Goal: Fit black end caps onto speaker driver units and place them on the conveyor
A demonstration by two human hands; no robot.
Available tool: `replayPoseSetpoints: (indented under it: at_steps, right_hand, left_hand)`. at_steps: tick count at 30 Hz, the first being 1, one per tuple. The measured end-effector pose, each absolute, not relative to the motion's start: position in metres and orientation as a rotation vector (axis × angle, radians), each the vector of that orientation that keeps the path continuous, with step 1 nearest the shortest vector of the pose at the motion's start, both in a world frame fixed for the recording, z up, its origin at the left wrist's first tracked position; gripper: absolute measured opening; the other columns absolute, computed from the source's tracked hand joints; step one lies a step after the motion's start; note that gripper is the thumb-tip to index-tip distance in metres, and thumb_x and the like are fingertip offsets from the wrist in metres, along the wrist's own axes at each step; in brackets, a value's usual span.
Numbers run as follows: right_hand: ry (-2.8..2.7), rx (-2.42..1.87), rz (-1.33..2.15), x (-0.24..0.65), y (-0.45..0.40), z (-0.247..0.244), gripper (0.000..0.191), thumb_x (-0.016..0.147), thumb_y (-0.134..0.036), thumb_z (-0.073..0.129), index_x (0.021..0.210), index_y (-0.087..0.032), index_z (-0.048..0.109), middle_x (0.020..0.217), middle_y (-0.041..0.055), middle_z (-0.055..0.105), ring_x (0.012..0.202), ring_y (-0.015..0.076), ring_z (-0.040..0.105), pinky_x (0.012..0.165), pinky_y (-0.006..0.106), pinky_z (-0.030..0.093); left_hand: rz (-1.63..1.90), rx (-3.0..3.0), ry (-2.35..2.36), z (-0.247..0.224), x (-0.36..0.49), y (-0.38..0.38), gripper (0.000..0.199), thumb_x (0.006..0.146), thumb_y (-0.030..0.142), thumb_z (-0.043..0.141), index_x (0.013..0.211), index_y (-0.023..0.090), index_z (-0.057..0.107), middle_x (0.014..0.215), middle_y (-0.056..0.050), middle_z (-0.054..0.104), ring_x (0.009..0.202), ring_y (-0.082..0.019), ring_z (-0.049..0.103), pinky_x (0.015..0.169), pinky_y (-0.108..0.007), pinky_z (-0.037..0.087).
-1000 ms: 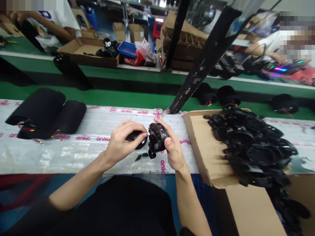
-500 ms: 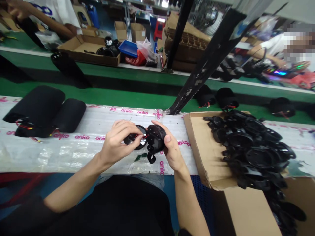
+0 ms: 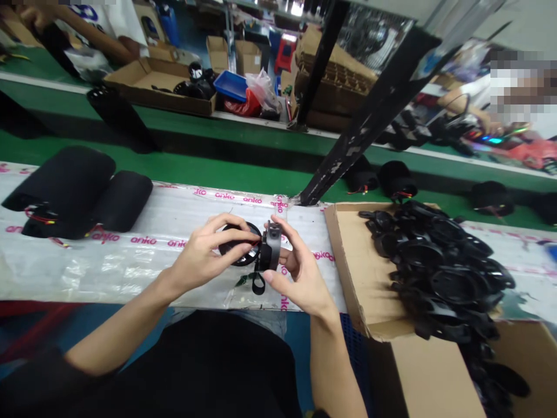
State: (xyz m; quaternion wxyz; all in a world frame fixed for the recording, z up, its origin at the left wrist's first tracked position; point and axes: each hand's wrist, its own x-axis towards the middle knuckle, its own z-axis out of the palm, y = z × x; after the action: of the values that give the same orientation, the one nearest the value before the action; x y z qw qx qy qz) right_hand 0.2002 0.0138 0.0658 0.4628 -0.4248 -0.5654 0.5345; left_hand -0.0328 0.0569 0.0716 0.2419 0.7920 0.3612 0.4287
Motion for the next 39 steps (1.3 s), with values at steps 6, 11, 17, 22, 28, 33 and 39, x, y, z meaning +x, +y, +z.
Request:
replayPoseSetpoints:
  at_steps: [6,11,17,22,28,33,39]
  right_hand:
    - [-1.383,-1.029,1.390,0.197,0.015,0.069,0.092,0.086,-0.050,0.088,0.166,-0.034,0.046,0.166,0.0092,0.057,0.149,0.0406,0.058,0.103,0.054,0.066]
    - [-1.435,-1.111,1.328,0.192,0.014,0.076,0.097,0.085,-0.047,0.089,0.169,-0.038,0.039,0.166,0.0103,0.055,0.117,0.0349,0.076,0.092,0.053,0.069]
    - [-1.576,-1.286,0.968,0.182,0.013,0.079,0.080,0.080,-0.049,0.093,0.150,-0.031,0.057,0.148,0.0139,0.067,0.068,0.0166,0.065,0.062,0.039,0.059]
    - [-1.664,-1.348,0.638,0.162,0.019,0.075,0.076,0.072,-0.057,0.095,0.131,-0.026,0.059,0.150,0.0181,0.061,0.109,0.0329,0.070,0.081,0.048,0.062]
    - [-1.708,-1.553,0.472,0.140,0.023,0.072,0.086,0.066,-0.074,0.092,0.126,-0.024,0.055,0.147,0.0218,0.057,0.133,0.0454,0.059,0.107,0.067,0.053]
    - [-1.657,-1.432,0.730,0.142,0.018,0.057,0.077,0.094,-0.066,0.069,0.154,-0.027,0.042,0.164,0.0176,0.045,0.149,0.0407,0.048,0.123,0.067,0.041]
    - [-1.159,-1.236,0.908,0.133,0.007,0.018,0.049,0.103,-0.051,0.058,0.146,-0.030,0.048,0.155,0.0131,0.056,0.147,0.0309,0.054,0.121,0.055,0.048]
  left_hand:
    - [1.190,2.145,0.933,0.069,-0.036,0.059,0.002,0.100,0.022,0.076,0.102,0.023,0.076,0.100,-0.001,0.083,0.102,-0.021,0.075,0.100,-0.040,0.050]
    - [1.279,2.218,0.973,0.064,-0.028,0.061,0.003,0.102,0.025,0.073,0.100,0.023,0.075,0.098,0.000,0.085,0.096,-0.020,0.077,0.100,-0.043,0.045]
    - [1.236,2.109,0.999,0.056,-0.035,0.061,0.004,0.097,0.021,0.072,0.097,0.024,0.076,0.110,-0.006,0.082,0.111,-0.025,0.075,0.112,-0.050,0.043]
    - [1.330,1.794,0.938,0.042,-0.032,0.062,0.020,0.091,0.016,0.072,0.108,0.023,0.065,0.118,-0.009,0.075,0.117,-0.025,0.072,0.108,-0.045,0.053]
    - [1.259,1.315,0.712,0.036,-0.041,0.070,0.032,0.109,0.044,0.052,0.131,0.023,0.063,0.141,-0.015,0.070,0.138,-0.029,0.066,0.121,-0.048,0.051]
    - [1.057,1.460,0.793,0.035,-0.039,0.075,0.039,0.110,0.051,0.050,0.125,0.022,0.071,0.127,-0.010,0.077,0.118,-0.026,0.074,0.107,-0.041,0.058]
    - [1.206,1.309,0.904,0.026,-0.022,0.064,0.040,0.111,0.053,0.050,0.126,0.022,0.069,0.127,-0.009,0.078,0.115,-0.024,0.075,0.102,-0.036,0.060]
